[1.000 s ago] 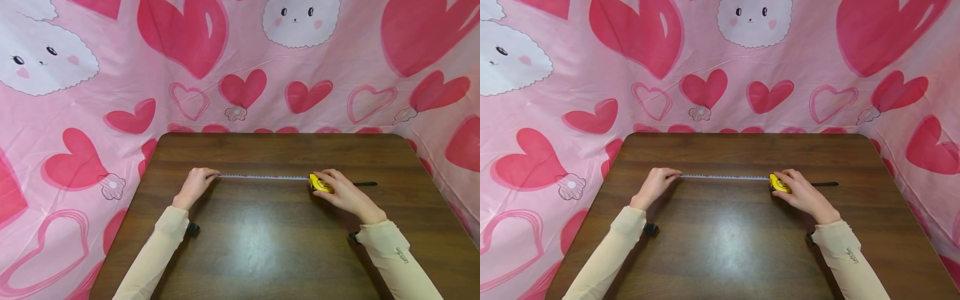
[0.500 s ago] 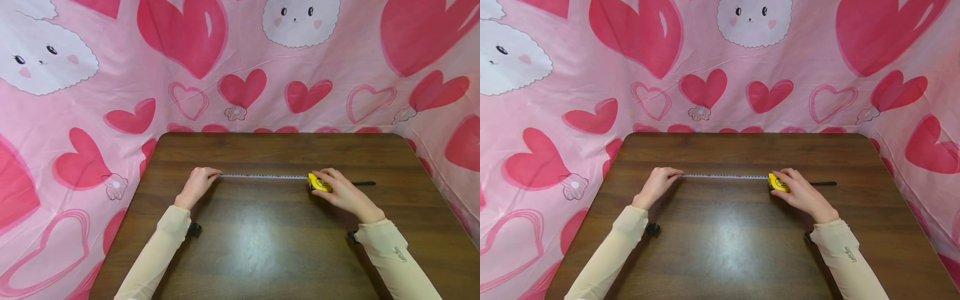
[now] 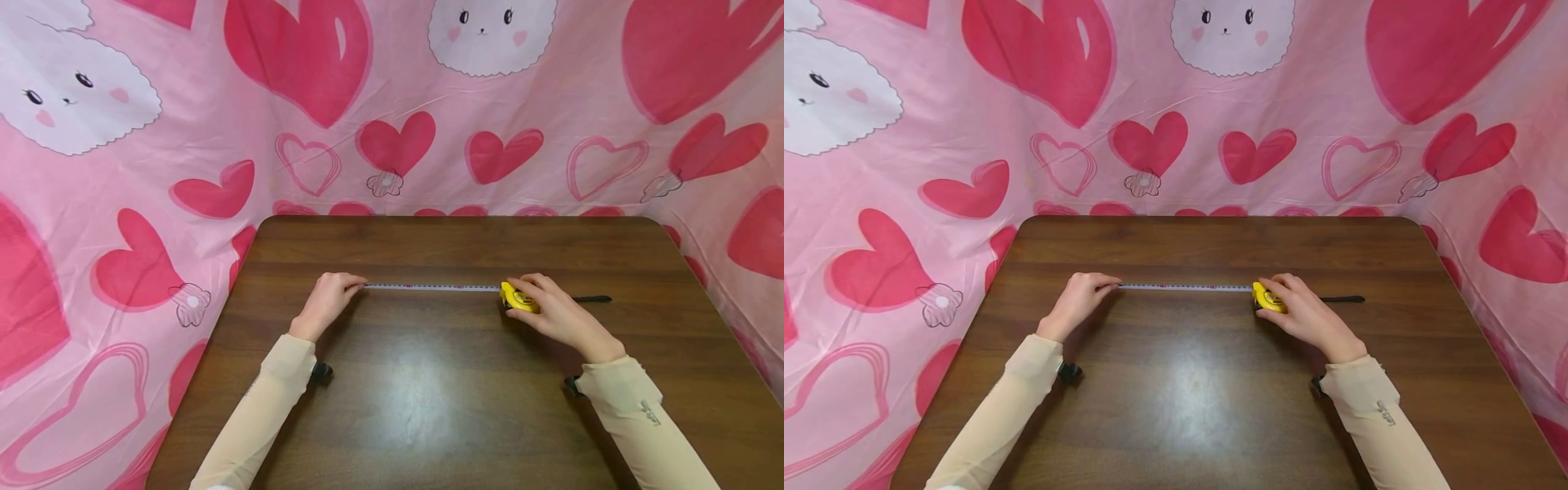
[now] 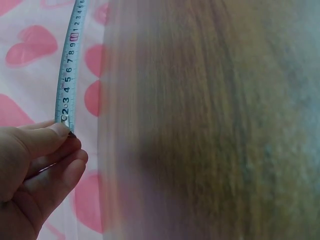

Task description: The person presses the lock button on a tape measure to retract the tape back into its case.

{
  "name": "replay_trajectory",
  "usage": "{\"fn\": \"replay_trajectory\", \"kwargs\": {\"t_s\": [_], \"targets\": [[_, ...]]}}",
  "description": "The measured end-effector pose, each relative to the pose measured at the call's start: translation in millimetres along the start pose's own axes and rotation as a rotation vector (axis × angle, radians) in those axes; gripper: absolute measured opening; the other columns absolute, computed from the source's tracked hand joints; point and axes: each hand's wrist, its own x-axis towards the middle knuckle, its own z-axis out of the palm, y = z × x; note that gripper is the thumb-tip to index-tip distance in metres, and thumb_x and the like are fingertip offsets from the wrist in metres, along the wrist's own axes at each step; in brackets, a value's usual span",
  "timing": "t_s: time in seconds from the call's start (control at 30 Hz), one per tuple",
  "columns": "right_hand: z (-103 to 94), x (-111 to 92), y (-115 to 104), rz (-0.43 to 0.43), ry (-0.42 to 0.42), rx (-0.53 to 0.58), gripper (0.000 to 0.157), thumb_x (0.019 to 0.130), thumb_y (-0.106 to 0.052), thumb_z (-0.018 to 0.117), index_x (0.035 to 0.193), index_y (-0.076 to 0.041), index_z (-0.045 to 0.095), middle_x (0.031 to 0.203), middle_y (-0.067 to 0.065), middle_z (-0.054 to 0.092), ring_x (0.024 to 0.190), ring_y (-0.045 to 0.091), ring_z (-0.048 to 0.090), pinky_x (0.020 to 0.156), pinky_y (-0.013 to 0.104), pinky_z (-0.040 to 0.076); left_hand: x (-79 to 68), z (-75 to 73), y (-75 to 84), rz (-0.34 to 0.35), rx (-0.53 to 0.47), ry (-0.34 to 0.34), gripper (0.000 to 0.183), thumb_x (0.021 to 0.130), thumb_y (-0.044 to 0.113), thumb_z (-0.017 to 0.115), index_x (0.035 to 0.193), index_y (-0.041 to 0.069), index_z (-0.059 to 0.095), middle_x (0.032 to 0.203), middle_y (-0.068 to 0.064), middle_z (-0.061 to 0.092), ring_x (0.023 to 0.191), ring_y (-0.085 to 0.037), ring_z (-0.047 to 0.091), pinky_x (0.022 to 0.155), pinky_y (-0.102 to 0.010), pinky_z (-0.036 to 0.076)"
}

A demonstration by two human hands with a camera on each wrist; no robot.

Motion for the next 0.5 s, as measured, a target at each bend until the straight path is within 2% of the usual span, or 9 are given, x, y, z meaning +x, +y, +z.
{"fn": "replay_trajectory", "kwargs": {"t_s": [0.5], "targets": [[2.6,5.4,-4.5,0.024,-0.022,0.014,0.065,0.093,-0.027,0.081,0.147,-0.002,0.056,0.135,0.023,0.054,0.115,0.037,0.055,0.095,0.059,0.055,5.0,5.4,3.4,0.013,0.014,-0.006,0.019,0.092,0.004,0.078,0.111,0.006,0.082,0.108,-0.01,0.079,0.099,-0.024,0.076,0.092,-0.044,0.06]]}}
